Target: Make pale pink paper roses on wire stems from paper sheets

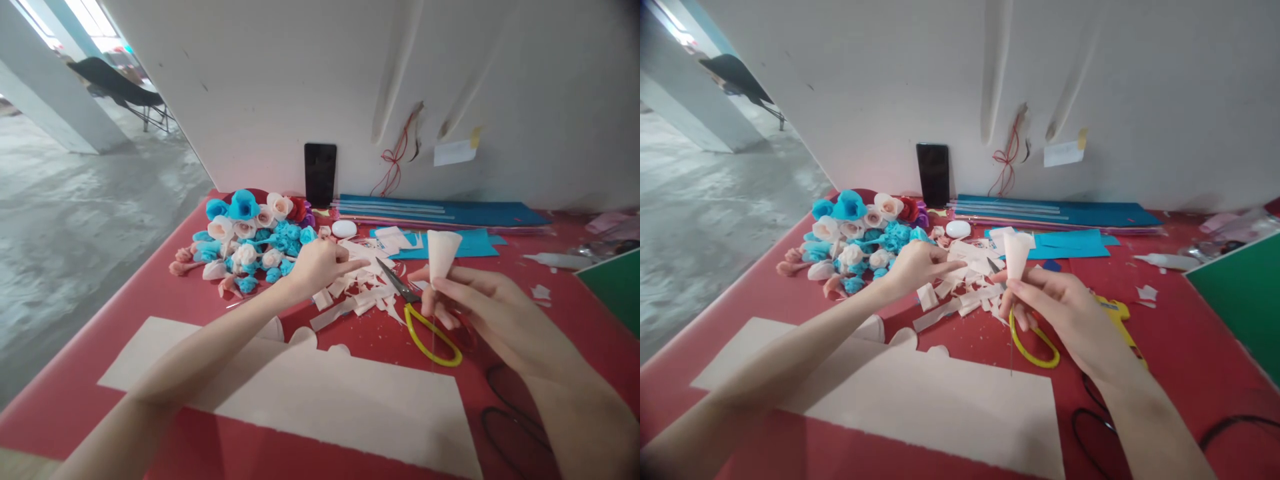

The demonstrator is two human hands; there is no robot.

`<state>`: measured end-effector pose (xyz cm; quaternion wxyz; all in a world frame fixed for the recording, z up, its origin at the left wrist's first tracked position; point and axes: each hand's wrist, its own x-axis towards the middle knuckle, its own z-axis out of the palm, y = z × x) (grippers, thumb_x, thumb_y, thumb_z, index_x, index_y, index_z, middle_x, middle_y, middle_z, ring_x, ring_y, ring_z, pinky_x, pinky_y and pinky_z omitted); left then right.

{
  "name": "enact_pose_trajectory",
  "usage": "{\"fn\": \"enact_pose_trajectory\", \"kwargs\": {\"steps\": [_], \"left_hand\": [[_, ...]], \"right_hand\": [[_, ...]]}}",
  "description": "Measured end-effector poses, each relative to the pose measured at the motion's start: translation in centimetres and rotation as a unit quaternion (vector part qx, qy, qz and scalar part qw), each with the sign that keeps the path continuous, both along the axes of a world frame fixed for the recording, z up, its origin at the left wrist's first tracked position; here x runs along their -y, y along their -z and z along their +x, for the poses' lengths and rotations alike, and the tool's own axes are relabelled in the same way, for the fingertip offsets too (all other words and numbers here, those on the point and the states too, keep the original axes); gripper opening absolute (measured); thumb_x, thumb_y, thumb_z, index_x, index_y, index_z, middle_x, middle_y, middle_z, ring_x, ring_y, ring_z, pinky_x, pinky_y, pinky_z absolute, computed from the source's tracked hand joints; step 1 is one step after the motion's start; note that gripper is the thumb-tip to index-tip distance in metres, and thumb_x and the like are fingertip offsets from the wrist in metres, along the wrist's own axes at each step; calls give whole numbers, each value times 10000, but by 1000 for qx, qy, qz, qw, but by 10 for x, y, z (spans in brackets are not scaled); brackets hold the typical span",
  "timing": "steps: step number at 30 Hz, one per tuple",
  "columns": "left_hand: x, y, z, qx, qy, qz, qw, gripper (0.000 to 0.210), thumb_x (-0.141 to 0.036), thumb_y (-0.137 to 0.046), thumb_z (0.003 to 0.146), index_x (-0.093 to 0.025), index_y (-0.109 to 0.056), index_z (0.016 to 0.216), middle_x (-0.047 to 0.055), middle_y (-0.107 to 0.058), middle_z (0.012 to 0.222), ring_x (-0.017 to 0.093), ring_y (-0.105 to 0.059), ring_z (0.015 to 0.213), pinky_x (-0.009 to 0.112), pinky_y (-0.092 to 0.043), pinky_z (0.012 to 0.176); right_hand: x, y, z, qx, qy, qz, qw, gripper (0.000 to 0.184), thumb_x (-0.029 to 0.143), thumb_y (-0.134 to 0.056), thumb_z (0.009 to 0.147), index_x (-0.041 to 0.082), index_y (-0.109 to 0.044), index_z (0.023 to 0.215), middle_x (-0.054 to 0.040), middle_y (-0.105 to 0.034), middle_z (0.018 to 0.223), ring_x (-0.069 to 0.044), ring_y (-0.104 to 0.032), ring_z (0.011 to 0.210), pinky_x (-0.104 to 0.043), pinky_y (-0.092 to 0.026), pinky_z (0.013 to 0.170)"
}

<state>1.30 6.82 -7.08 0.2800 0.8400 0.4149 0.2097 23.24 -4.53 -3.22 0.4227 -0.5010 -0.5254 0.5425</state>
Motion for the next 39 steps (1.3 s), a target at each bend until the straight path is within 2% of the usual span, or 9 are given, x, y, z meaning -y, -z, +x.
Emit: {"fn": "enact_pose_trajectory", "kwargs": {"steps": [5, 9, 12, 15, 19, 22, 25, 31, 39], "left_hand": [[-2, -4, -2, 7, 38, 68, 997, 29, -179, -683, 702, -171, -664, 722, 61, -673, 890, 250, -558, 1043, 466, -303, 1039], [0, -7, -3, 29, 52, 47, 997, 155, -216, -537, 821, -150, -658, 751, 44, -647, 684, 198, -620, 787, 398, -454, 869], [1, -8, -3, 71, 77, 10, 994, 342, -97, -592, 725, -179, -622, 1056, 50, -685, 908, 175, -627, 818, 305, -482, 774], [5, -8, 0, 121, 81, -39, 989, 109, -170, -690, 677, -159, -672, 784, 39, -697, 806, 173, -638, 767, 270, -482, 721], [15, -9, 7, 211, 47, -146, 965, 347, -412, -513, 857, -137, -601, 663, 10, -606, 497, 118, -575, 453, 243, -455, 500], [20, -14, 11, 292, 71, -245, 922, 341, -394, -359, 921, -179, -519, 1133, 101, -705, 1045, 175, -707, 797, 269, -542, 605], [24, -25, 13, 356, 112, -333, 866, 513, -479, -178, 933, -189, -398, 1294, 112, -472, 1404, 221, -545, 1211, 359, -535, 873], [37, -41, 9, 521, 162, -571, 614, 674, -631, -86, 887, -215, -461, 1262, 52, -476, 1402, 244, -458, 1290, 424, -394, 1057], [41, -46, 9, 520, 147, -615, 574, 751, -708, -72, 846, -252, -582, 1157, 19, -585, 1285, 208, -462, 1287, 380, -463, 972]], "right_hand": [[-2, 2, -1, 9, -3, 0, 1000, 299, 421, -632, 883, 167, -651, 726, -10, -594, 677, -60, -478, 521, -131, -398, 484], [-2, 1, -2, 14, -2, 2, 1000, 305, 429, -627, 883, 170, -656, 725, -5, -580, 655, -65, -478, 520, -131, -392, 469], [0, 0, -2, 18, -1, 4, 1000, 315, 430, -631, 876, 165, -647, 707, -14, -596, 692, -68, -478, 525, -145, -414, 500], [0, 0, -2, 22, 0, 3, 1000, 326, 431, -633, 873, 161, -654, 690, -20, -585, 672, -75, -469, 520, -158, -407, 495], [0, -1, -3, 24, 6, -1, 1000, 338, 440, -642, 863, 146, -670, 696, -41, -589, 693, -89, -474, 527, -182, -412, 502], [1, -1, -5, 18, 26, 3, 999, 316, 426, -656, 855, 140, -668, 722, -36, -571, 642, -96, -471, 509, -188, -399, 481], [2, 0, -8, 2, 65, 34, 997, 234, 407, -666, 852, 175, -694, 848, -28, -585, 660, -86, -466, 495, -180, -393, 475], [4, -2, -15, -29, 118, 97, 988, 126, 371, -680, 842, 249, -694, 813, 2, -578, 631, -83, -485, 501, -146, -421, 477], [8, -9, -13, -37, 112, 131, 984, 143, 325, -660, 853, 224, -689, 755, -23, -558, 680, -91, -464, 423, -178, -399, 348]]}}
